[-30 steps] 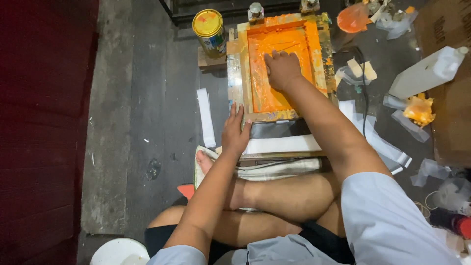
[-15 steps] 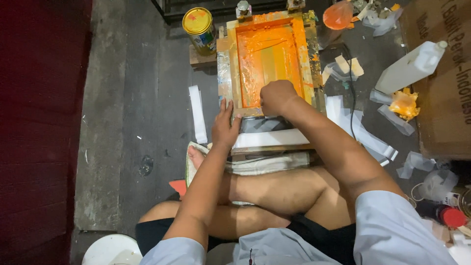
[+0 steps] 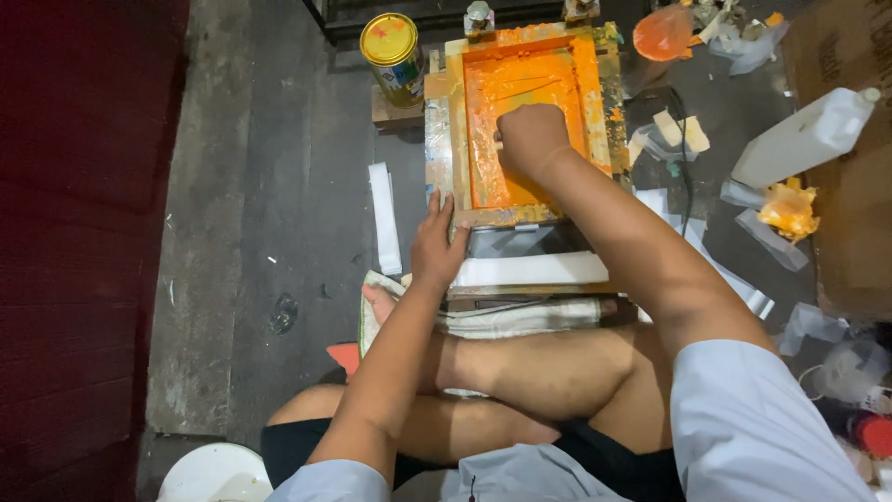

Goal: The person sits on the floor and performs screen printing. They place a white strip under a wooden frame with orange ink, use a squeegee to pull the ink across the screen, and then lift the strip to reveal the printed result. This process is repeated multiple times.

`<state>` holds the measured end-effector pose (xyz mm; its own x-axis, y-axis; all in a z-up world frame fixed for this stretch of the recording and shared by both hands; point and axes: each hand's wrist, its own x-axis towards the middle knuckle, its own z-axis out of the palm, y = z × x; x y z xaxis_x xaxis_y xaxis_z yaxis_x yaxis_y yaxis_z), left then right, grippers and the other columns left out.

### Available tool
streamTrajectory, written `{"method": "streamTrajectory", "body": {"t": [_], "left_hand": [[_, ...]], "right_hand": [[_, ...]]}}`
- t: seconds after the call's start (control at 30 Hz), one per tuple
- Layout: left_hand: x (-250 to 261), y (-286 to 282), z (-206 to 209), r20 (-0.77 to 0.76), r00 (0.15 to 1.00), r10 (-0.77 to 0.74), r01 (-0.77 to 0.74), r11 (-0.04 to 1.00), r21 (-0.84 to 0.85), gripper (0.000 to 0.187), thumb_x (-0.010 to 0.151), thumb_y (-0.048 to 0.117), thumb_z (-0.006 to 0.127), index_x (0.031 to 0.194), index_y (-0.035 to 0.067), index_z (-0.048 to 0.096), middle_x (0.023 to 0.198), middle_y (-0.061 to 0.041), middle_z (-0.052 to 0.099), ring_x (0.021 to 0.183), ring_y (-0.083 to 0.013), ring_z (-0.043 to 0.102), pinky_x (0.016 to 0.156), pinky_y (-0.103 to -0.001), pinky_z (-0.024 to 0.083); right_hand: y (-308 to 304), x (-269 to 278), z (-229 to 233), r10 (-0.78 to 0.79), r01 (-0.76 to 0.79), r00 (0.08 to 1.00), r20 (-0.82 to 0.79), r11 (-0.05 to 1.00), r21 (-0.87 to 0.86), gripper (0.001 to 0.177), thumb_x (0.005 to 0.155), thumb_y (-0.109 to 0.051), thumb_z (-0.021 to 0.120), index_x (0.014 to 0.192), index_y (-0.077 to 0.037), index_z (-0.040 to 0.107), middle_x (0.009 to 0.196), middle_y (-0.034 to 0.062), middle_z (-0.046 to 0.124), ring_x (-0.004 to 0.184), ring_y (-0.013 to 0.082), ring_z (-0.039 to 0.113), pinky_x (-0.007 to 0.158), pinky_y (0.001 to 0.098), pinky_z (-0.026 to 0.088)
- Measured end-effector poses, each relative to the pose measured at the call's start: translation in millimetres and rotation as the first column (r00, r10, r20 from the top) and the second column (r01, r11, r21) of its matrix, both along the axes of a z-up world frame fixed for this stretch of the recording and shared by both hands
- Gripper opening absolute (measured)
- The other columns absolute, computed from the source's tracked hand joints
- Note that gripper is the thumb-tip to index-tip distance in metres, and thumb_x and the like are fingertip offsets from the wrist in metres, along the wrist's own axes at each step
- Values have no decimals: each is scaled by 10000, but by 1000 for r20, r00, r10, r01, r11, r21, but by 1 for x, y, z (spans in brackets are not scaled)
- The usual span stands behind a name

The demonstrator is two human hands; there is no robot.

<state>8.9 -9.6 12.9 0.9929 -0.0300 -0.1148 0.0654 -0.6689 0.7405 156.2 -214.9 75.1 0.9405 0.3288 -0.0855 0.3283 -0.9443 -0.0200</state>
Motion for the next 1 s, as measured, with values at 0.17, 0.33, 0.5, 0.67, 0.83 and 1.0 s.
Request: {"method": "streamTrajectory", "body": {"t": [0.17,0.33,0.5,0.67,0.83,1.0], "left_hand": [[2,-1,-3,11,1000,-22,22,1000,21,627,1006,413,509,1589,203,409,1706,-52,265,1411,-394,460,1133,-524,387],[4,0,3,-19,999,-42,42,998,35,646,1006,442,445,1602,211,350,1717,-29,226,1451,-376,411,1112,-522,375],[3,-2,13,-73,997,-33,34,999,12,659,992,442,454,1605,230,339,1725,5,205,1448,-365,399,1012,-534,455],[-2,-2,18,-54,998,-12,12,1000,6,611,1022,363,541,1598,204,415,1713,-75,260,1476,-402,412,1182,-546,375],[-4,-2,18,-52,998,-19,19,1000,5,620,1021,369,527,1606,209,395,1719,-64,245,1482,-402,405,1194,-552,364],[-4,-3,15,-21,1000,-6,6,1000,20,603,1031,391,530,1596,210,420,1710,-60,267,1466,-405,422,1187,-550,366]], "right_hand": [[11,29,-13,-30,32,999,30,997,-76,238,866,-248,701,1086,-175,757,925,86,739,897,336,723,702,444,555],[14,41,-21,-74,72,997,1,976,-206,262,969,-304,580,1182,-204,696,995,46,730,880,285,693,612,364,506],[4,34,-38,-37,41,998,54,995,-86,235,953,-278,565,1121,-170,689,985,80,717,899,329,662,644,452,484],[-2,6,-44,-21,20,999,-30,999,-43,625,790,-241,829,1368,-109,632,1153,134,719,1097,374,678,871,551,537],[-1,-49,-10,-87,77,971,-223,996,-52,481,824,-250,739,1294,-156,705,1128,119,760,1099,378,711,860,571,558],[-7,-77,3,-86,91,953,-291,996,6,377,753,-261,734,1101,-135,809,947,159,780,997,421,744,842,603,564]]}}
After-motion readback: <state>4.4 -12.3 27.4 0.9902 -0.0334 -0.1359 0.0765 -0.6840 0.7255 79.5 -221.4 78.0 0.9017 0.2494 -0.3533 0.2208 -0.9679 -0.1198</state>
